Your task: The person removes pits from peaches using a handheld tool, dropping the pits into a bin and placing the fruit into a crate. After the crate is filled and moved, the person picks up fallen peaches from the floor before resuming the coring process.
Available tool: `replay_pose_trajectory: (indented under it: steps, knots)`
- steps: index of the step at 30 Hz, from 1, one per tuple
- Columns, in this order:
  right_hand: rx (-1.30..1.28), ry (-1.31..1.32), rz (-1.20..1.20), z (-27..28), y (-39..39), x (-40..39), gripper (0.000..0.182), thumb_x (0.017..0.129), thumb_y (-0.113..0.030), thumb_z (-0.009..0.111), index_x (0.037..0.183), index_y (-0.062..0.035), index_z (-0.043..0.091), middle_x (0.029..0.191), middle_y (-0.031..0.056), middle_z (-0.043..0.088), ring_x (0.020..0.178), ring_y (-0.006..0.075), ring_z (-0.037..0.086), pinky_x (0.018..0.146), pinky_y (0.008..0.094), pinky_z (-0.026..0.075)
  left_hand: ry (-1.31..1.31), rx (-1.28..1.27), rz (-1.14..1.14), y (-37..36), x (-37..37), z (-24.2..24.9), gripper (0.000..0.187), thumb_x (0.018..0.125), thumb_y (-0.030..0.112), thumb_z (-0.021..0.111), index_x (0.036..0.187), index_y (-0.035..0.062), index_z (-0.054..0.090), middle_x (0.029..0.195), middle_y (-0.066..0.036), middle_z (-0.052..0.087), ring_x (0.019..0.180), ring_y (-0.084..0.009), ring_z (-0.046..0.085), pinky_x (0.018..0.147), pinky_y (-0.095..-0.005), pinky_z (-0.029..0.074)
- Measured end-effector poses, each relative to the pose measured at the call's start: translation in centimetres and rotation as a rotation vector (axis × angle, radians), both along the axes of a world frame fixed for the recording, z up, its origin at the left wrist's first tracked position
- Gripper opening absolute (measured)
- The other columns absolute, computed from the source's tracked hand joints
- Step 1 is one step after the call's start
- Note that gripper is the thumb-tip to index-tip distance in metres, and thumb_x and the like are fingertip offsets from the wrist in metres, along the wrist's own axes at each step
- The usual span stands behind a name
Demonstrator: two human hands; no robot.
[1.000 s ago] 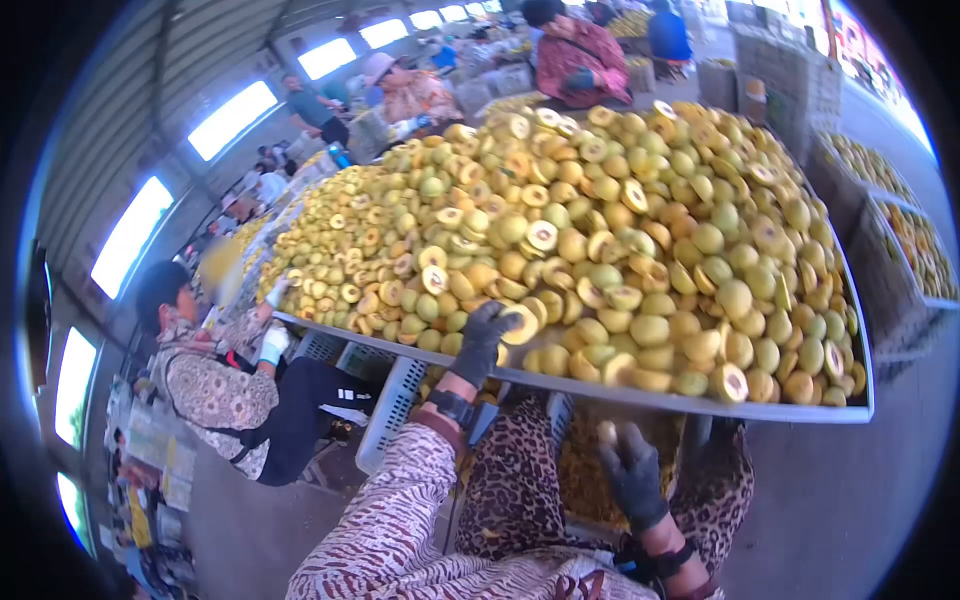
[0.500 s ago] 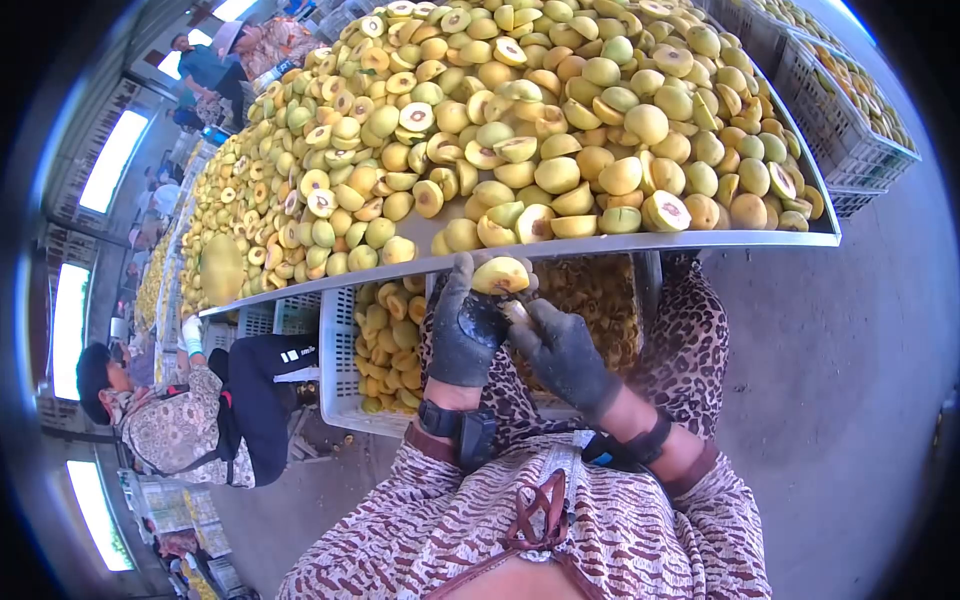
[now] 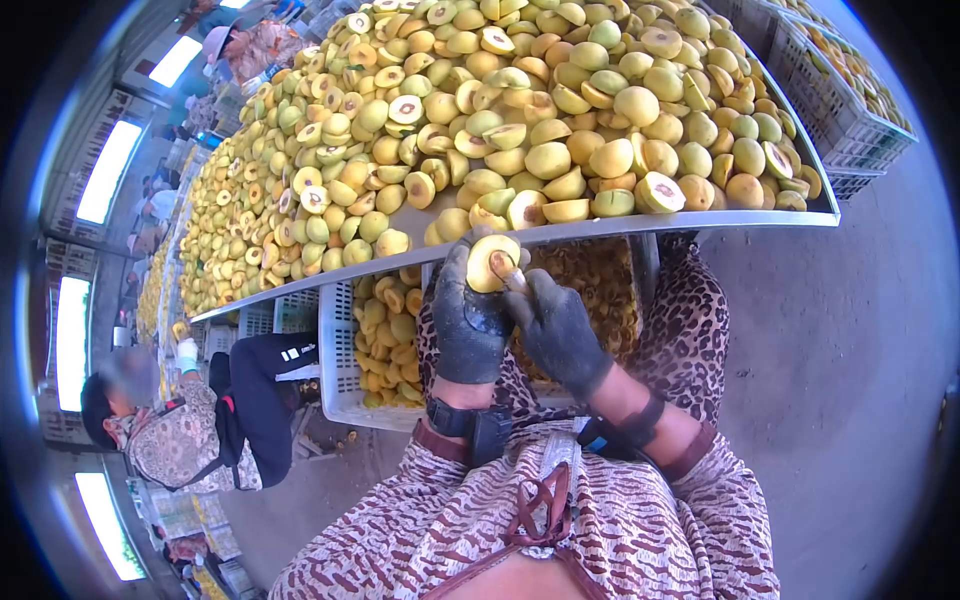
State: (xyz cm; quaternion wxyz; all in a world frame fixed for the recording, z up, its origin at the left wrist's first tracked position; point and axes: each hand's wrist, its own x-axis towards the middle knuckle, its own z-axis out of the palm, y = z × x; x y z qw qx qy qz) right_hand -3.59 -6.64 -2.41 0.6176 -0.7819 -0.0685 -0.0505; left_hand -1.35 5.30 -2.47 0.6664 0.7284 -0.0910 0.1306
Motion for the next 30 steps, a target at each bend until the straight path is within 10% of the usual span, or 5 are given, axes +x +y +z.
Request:
replay_pose_trajectory:
  steps: [5, 23, 25, 27, 30]
  knots:
    - [-0.030, -0.037, 0.036, -0.4, 0.1, 0.2, 0.021, 0.093, -0.016, 0.062, 0.087, 0.0018, 0.052, 0.073, 0.0285, 0.058, 0.074, 0.0477, 0.060, 0.057, 0.0503, 0.044, 0.415, -0.972, -0.065, -0.7, 0.6, 1.0, 0.042, 0.104, 0.036, 0.040, 0.115, -0.0014, 0.056, 0.106, -0.013, 0.063, 0.092, -0.0223, 0.064, 0.083, -0.0326, 0.055]
    - [0.876, 0.874, 0.752, 0.3, -3.3, -2.4, 0.027, 0.096, -0.031, 0.059, 0.093, -0.0048, 0.063, 0.062, -0.0061, 0.048, 0.051, 0.0021, 0.044, 0.044, 0.0209, 0.035, 0.518, -1.045, -0.104, 5.8, -1.6, 1.0, 0.043, 0.101, 0.044, 0.048, 0.095, 0.0042, 0.063, 0.087, -0.012, 0.066, 0.078, -0.0246, 0.069, 0.067, -0.0369, 0.060]
    - [0.790, 0.823, 0.655, -1.7, -4.3, -1.9, 0.030, 0.097, -0.033, 0.057, 0.088, -0.0037, 0.061, 0.057, -0.0007, 0.046, 0.049, 0.0064, 0.045, 0.042, 0.0256, 0.037, 0.316, -0.429, 0.203, 10.3, -1.2, 0.8, 0.039, 0.101, 0.037, 0.050, 0.094, 0.0019, 0.066, 0.089, -0.013, 0.067, 0.084, -0.0253, 0.068, 0.074, -0.0369, 0.057]
    - [-0.567, -0.078, 0.217, -8.3, -5.1, -1.1, 0.031, 0.097, -0.030, 0.057, 0.083, -0.0024, 0.058, 0.054, 0.0106, 0.050, 0.047, 0.0198, 0.054, 0.044, 0.0360, 0.042, 0.095, 0.436, 0.424, 16.1, 1.6, -0.8, 0.032, 0.096, 0.028, 0.057, 0.099, -0.0011, 0.068, 0.102, -0.018, 0.067, 0.100, -0.0303, 0.064, 0.088, -0.0399, 0.051]
    - [-0.186, 0.109, 0.233, -5.3, -5.0, -0.3, 0.029, 0.097, -0.027, 0.058, 0.082, -0.0026, 0.057, 0.059, 0.0210, 0.055, 0.054, 0.0360, 0.061, 0.050, 0.0461, 0.045, -0.167, 0.835, 0.589, 17.1, 7.3, -1.8, 0.032, 0.088, 0.024, 0.063, 0.106, -0.0017, 0.068, 0.119, -0.023, 0.062, 0.112, -0.0355, 0.058, 0.098, -0.0418, 0.044]
